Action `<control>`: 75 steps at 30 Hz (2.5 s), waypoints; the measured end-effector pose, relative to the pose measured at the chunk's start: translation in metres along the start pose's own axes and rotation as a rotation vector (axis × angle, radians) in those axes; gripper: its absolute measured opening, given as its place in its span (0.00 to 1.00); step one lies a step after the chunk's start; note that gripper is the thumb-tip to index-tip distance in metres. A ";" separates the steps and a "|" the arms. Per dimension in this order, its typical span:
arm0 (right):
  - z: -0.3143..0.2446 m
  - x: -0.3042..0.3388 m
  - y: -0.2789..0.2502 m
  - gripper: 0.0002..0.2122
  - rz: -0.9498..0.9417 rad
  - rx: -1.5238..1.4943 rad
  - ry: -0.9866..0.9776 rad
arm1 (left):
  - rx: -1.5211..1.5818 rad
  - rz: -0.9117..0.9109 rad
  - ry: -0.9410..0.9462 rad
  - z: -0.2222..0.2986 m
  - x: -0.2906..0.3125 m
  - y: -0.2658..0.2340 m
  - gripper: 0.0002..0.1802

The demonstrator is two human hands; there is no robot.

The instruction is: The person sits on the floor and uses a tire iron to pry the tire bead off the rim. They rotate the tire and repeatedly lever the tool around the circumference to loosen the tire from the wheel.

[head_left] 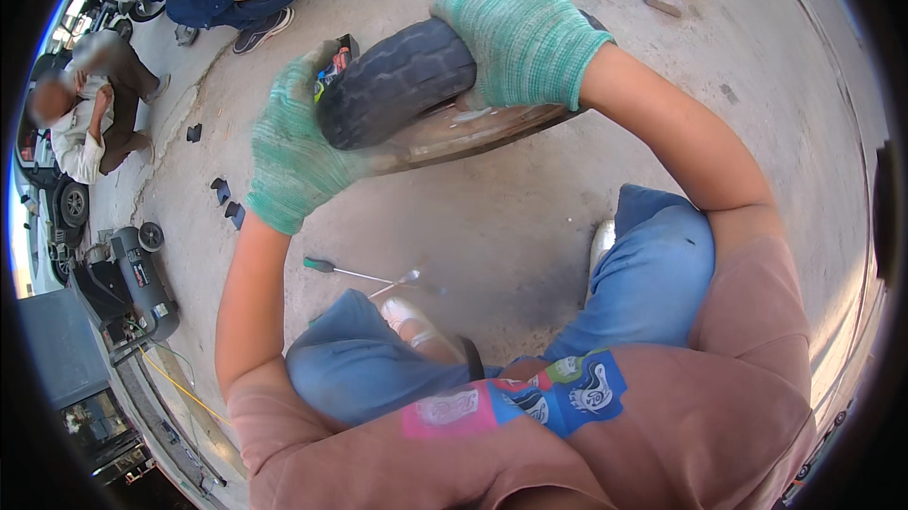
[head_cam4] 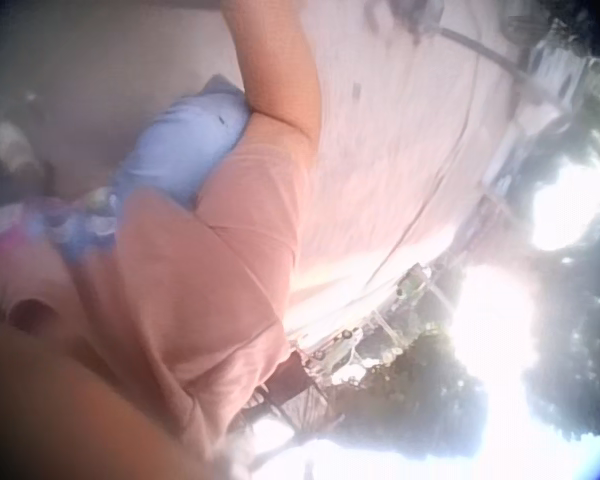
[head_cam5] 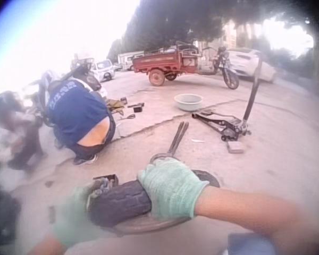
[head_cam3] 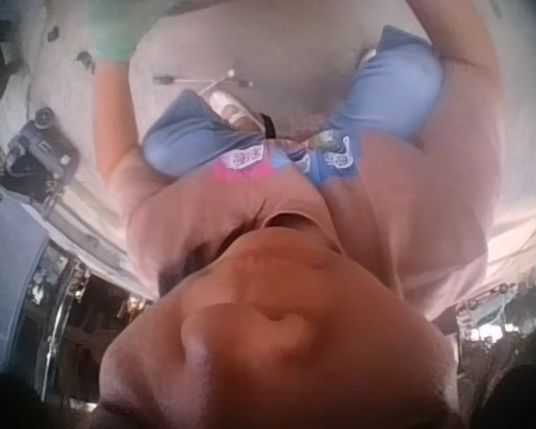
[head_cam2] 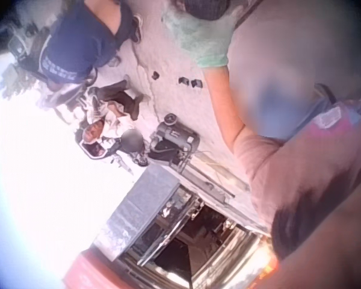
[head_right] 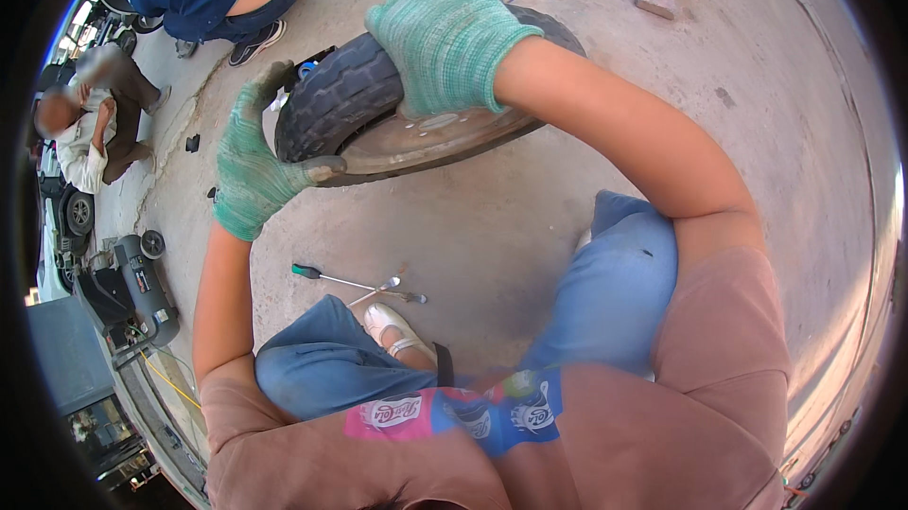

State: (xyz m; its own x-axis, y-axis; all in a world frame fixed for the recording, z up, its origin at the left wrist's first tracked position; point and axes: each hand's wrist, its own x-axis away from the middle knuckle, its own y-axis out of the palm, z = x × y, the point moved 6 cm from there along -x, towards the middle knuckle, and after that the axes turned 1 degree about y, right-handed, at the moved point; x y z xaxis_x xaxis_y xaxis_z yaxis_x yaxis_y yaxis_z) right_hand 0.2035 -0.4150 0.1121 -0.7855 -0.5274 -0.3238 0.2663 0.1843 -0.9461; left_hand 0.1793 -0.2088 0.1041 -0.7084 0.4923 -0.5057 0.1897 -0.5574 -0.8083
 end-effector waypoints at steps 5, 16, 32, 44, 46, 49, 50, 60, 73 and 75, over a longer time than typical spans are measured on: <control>0.013 -0.020 0.004 0.43 0.053 -0.338 -0.065 | -0.175 -0.076 -0.132 -0.022 -0.011 0.020 0.54; 0.108 0.068 0.107 0.49 0.035 -0.975 0.345 | 0.043 -0.143 -0.363 -0.079 0.005 -0.006 0.54; 0.021 0.015 -0.049 0.33 -0.089 -0.401 0.047 | 0.236 -0.118 -0.282 -0.068 0.053 -0.012 0.62; 0.055 0.023 0.020 0.47 0.084 -0.459 0.037 | 0.120 -0.210 -0.228 -0.028 0.014 -0.001 0.53; 0.059 0.030 0.029 0.48 0.087 -0.577 0.093 | 0.114 -0.220 -0.259 -0.029 0.013 -0.006 0.53; 0.060 0.031 0.031 0.48 0.121 -0.621 0.122 | 0.017 -0.236 -0.233 -0.030 0.010 -0.010 0.53; 0.056 0.031 0.037 0.48 0.128 -0.633 0.113 | 0.029 -0.277 -0.266 -0.035 0.014 -0.004 0.53; 0.019 0.016 0.020 0.38 0.120 -0.471 0.008 | -0.215 -0.297 -0.189 0.030 -0.025 -0.001 0.51; 0.060 0.016 0.090 0.53 -0.154 -0.892 0.168 | -0.251 -0.154 -0.413 -0.033 0.008 -0.030 0.44; 0.066 0.022 0.107 0.54 -0.061 -1.042 0.141 | -0.167 -0.093 -0.456 -0.031 0.011 -0.036 0.41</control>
State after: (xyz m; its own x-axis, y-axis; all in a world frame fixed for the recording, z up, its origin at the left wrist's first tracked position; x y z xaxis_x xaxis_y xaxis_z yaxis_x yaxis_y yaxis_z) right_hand 0.2519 -0.4616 0.0036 -0.8569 -0.4710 -0.2094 -0.3353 0.8179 -0.4676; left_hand 0.1858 -0.1625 0.1188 -0.9459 0.1715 -0.2756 0.1912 -0.3915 -0.9001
